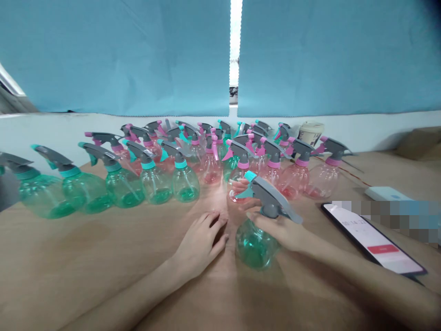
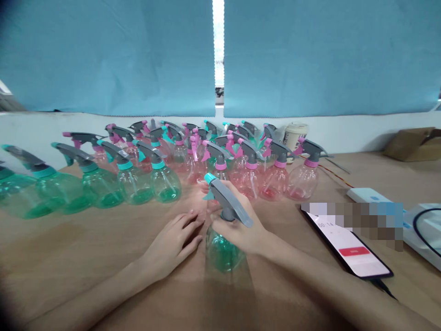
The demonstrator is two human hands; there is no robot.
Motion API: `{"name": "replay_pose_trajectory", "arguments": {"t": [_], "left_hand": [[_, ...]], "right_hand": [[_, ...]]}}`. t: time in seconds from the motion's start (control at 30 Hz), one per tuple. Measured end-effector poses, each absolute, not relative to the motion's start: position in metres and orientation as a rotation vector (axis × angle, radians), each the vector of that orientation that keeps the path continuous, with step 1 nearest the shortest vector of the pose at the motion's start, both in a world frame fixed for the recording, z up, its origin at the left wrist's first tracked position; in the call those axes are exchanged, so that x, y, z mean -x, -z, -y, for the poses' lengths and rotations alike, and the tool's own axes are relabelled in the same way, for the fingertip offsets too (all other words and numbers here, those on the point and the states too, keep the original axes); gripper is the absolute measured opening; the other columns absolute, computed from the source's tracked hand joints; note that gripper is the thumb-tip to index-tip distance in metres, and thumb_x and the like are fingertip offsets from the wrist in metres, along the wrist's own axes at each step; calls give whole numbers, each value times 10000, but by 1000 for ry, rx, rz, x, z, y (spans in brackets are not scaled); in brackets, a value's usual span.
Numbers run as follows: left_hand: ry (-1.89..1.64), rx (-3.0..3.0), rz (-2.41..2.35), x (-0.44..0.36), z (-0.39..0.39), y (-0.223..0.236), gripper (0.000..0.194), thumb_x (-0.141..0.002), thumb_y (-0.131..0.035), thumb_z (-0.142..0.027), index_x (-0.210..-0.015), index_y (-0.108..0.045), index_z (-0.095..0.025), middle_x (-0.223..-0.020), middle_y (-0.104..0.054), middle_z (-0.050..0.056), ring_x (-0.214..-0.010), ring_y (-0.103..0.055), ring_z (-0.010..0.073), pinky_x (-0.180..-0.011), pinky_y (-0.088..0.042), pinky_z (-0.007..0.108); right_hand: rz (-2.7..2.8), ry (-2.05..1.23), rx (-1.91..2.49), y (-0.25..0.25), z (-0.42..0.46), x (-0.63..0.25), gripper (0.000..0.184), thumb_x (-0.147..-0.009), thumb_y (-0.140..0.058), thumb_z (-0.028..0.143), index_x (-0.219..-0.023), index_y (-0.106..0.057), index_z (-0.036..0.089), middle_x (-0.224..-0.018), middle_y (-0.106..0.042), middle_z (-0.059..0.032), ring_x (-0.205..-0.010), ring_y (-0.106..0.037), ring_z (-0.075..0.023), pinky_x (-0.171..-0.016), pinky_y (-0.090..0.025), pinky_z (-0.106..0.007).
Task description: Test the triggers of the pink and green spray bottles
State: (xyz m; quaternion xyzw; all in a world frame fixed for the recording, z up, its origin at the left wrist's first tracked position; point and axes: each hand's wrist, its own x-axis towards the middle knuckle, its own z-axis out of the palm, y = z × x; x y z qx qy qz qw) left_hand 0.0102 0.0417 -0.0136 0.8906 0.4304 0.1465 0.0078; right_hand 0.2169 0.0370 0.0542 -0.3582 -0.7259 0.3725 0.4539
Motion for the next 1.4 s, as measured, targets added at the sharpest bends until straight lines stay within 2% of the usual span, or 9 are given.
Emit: {"name": "replay_pose_trajectory", "arguments": {"t": [0.07,0.2,0.37,0.73,0.93,1.17,1.4], "left_hand": [[-473,-2786,-1339,-10,-42,14,294,-910,-458,-287,-1172,-533,-175,-1230,-533,101,-1159,-455,273,-946,-397,436],[-496,-2787,-1334,-10,-41,14,295,-911,-451,-284,-1179,-528,-186,-1228,-535,97,-1155,-461,272,-947,-395,437],[-486,-2788,-1337,-10,-42,13,295,-913,-450,-293,-1176,-531,-189,-1229,-533,97,-1160,-458,276,-949,-397,436],[-460,-2783,-1347,-10,-41,13,301,-913,-465,-287,-1179,-533,-165,-1231,-530,106,-1165,-449,278,-954,-394,434],[-459,-2789,-1348,-10,-42,13,300,-912,-464,-285,-1181,-532,-172,-1232,-529,104,-1167,-448,279,-951,-396,436],[-443,-2791,-1356,-10,-42,14,310,-914,-467,-292,-1189,-530,-163,-1244,-522,107,-1176,-438,278,-957,-391,434],[-429,-2793,-1356,-10,-42,12,304,-914,-461,-293,-1183,-533,-170,-1234,-528,105,-1165,-448,277,-952,-396,437]], "right_hand": [[1772,-918,888,-56,-36,-216,433,-665,-505,161,-1077,-473,290,-1023,-605,-37,-786,-628,-185,-686,-539,-318],[1771,-892,896,-57,-35,-216,403,-656,-500,170,-1038,-456,288,-873,-591,-13,-726,-611,-174,-639,-528,-300],[1797,-876,957,-52,-37,-216,396,-672,-463,176,-1050,-425,287,-761,-551,23,-538,-536,-131,-522,-471,-270],[1826,-876,951,-52,-37,-217,385,-667,-438,161,-1027,-401,290,-716,-518,46,-458,-426,-110,-484,-384,-264],[1827,-827,985,-52,-35,-217,370,-662,-448,171,-1017,-420,271,-743,-564,26,-483,-474,-124,-503,-407,-275],[1831,-827,971,-52,-37,-217,373,-670,-457,165,-1027,-438,271,-727,-573,35,-409,-404,-102,-476,-413,-274],[1832,-819,957,-50,-37,-217,385,-672,-460,162,-1041,-444,271,-758,-578,31,-412,-407,-106,-490,-421,-289]]}}
